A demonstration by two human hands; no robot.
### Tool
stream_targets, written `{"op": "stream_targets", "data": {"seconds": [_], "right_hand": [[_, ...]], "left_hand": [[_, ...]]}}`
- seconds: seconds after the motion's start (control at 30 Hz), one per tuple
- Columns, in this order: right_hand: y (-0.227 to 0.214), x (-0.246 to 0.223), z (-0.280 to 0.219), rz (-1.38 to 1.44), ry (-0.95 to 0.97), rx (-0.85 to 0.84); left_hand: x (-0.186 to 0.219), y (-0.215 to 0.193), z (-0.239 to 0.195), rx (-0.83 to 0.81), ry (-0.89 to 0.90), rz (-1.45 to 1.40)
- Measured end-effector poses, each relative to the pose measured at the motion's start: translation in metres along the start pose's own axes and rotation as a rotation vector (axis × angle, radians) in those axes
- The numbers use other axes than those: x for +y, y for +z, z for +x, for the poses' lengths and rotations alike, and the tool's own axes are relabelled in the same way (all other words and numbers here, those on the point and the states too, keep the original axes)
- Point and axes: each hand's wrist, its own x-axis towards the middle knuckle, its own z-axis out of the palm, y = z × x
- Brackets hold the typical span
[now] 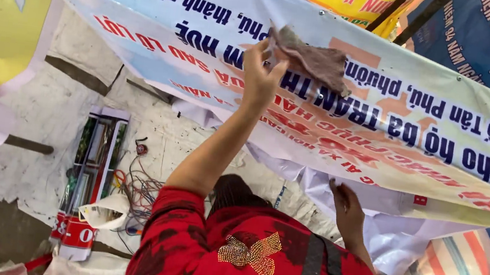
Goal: Fastening a printed banner to a metal frame using a screwdriver and wiping it clean with a cloth
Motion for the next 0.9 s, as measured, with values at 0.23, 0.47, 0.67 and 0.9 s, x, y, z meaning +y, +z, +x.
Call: {"op": "stream_targets", "data": {"seconds": [0.23,0.47,0.67,0.9], "right_hand": [[-0.014,-0.213,0.038,0.166,-0.927,0.052],[0.037,-0.346,0.076,-0.062,-1.299,-0.083],[0.033,-0.371,0.158,-0.727,-0.703,-0.096],[-0.014,-0.296,0.156,-0.692,-0.478,-0.217]], "left_hand": [[0.021,-0.054,-0.129,-0.504,-0.22,-0.346],[0.047,-0.125,-0.054,-0.052,-0.501,-0.31],[-0.025,-0.213,0.056,0.297,-0.11,0.08],[0.05,-0.164,0.121,-0.273,0.394,0.346]]}}
